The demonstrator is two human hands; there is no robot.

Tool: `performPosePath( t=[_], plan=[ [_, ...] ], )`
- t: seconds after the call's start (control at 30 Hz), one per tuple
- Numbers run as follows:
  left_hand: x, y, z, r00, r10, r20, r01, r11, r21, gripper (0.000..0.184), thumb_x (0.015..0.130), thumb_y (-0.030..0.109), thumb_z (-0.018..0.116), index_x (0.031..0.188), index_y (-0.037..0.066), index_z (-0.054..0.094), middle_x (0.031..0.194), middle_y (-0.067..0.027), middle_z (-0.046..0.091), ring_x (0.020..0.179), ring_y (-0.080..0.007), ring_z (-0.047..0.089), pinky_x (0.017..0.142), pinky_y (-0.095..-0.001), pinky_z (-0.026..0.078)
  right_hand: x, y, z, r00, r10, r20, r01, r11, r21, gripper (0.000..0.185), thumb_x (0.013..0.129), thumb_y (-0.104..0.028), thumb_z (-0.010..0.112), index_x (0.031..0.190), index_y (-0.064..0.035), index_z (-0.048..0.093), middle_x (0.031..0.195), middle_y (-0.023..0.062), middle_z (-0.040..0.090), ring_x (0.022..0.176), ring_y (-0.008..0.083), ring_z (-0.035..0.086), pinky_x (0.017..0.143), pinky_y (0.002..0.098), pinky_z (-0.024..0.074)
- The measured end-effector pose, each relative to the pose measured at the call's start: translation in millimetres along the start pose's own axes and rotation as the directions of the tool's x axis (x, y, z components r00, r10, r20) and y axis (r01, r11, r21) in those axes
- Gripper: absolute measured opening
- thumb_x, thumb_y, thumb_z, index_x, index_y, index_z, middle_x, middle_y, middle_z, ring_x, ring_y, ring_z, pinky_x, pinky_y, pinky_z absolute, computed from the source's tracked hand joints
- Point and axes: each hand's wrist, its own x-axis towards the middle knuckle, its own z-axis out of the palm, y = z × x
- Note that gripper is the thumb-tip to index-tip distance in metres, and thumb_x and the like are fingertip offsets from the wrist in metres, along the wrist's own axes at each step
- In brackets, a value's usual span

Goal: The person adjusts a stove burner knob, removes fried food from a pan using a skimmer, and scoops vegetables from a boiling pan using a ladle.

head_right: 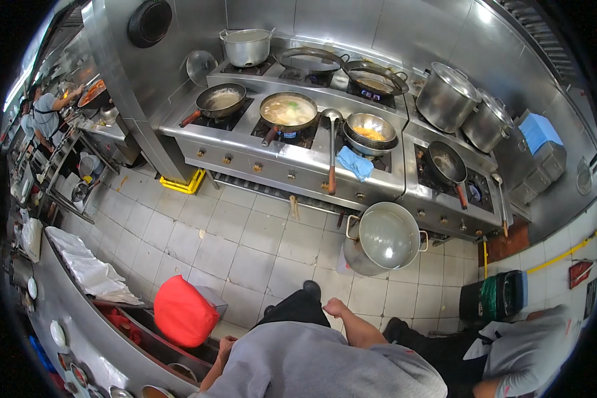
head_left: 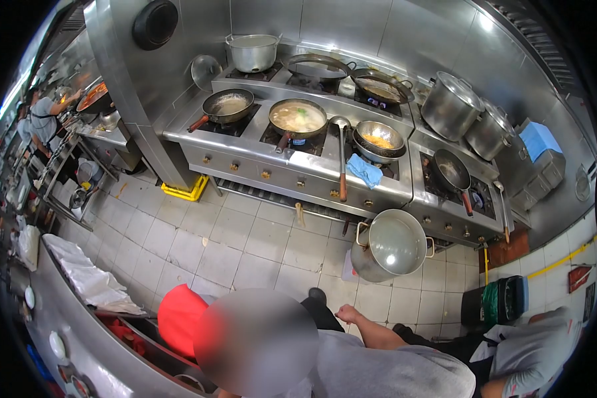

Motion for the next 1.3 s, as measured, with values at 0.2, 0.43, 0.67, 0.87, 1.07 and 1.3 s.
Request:
performPosePath(
  t=[0.2,0.43,0.67,0.87,1.07,1.3],
  plan=[
    [-0.1,-2.2,1.6,1.0,-0.013,0.0,0.013,0.999,-0.03,0.02,0.058,0.008,0.058,0.077,0.001,0.062,0.075,-0.0127,0.062,0.073,-0.0203,0.06,0.068,-0.0293,0.046,1.9,6.1,1.1,1.0,-0.005,-0.025,0.005,1.0,0.008,0.035,0.074,-0.029,0.054,0.072,0.0057,0.059,0.066,0.0189,0.057,0.048,0.0241,0.057,0.046,0.0337,0.0475],
    [6.2,-14.7,4.8,1.0,0.005,-0.013,-0.005,0.999,-0.042,0.02,0.059,0.008,0.058,0.077,0.001,0.063,0.074,-0.0123,0.062,0.071,-0.0196,0.06,0.067,-0.0294,0.047,1.5,1.0,0.8,1.0,0.006,-0.027,-0.006,1.0,0.005,0.034,0.073,-0.029,0.054,0.069,0.0046,0.059,0.061,0.0168,0.057,0.044,0.0246,0.056,0.045,0.0333,0.0473],
    [4.2,-15.6,3.8,1.0,0.006,-0.012,-0.007,0.999,-0.038,0.02,0.059,0.008,0.058,0.077,0.001,0.063,0.074,-0.0122,0.063,0.071,-0.0192,0.06,0.066,-0.0291,0.047,1.3,-1.8,1.5,0.999,0.037,-0.015,-0.037,0.999,0.02,0.033,0.073,-0.029,0.055,0.07,0.0032,0.059,0.063,0.016,0.057,0.046,0.0238,0.057,0.045,0.033,0.0477],
    [5.7,-16.0,3.4,1.0,0.01,-0.009,-0.011,1.0,-0.013,0.02,0.06,0.009,0.058,0.078,0.001,0.063,0.074,-0.0123,0.063,0.071,-0.0193,0.06,0.066,-0.0292,0.047,-3.1,-5.1,-1.0,1.0,0.021,0.015,-0.021,1.0,-0.013,0.038,0.075,-0.029,0.053,0.083,0.008,0.059,0.079,0.0196,0.059,0.054,0.0261,0.06,0.046,0.0327,0.0492],
    [5.5,-10.2,4.0,1.0,0.005,-0.015,-0.006,0.999,-0.036,0.019,0.06,0.009,0.058,0.076,0.001,0.062,0.074,-0.0116,0.063,0.071,-0.0188,0.06,0.066,-0.0291,0.047,-5.0,-4.1,-0.8,0.999,0.041,-0.001,-0.041,0.999,-0.014,0.034,0.074,-0.029,0.054,0.075,0.0046,0.059,0.071,0.0175,0.058,0.051,0.0248,0.058,0.046,0.0334,0.0486],
    [9.6,-15.3,8.3,0.999,0.024,-0.022,-0.025,0.999,-0.036,0.017,0.06,0.009,0.058,0.075,0.001,0.063,0.072,-0.0115,0.063,0.07,-0.0181,0.059,0.066,-0.0287,0.046,-7.9,-5.2,-5.8,0.996,0.081,0.032,-0.081,0.997,-0.004,0.037,0.073,-0.028,0.052,0.084,0.0065,0.059,0.084,0.0187,0.058,0.062,0.0262,0.06,0.048,0.0324,0.0504]
  ],
)
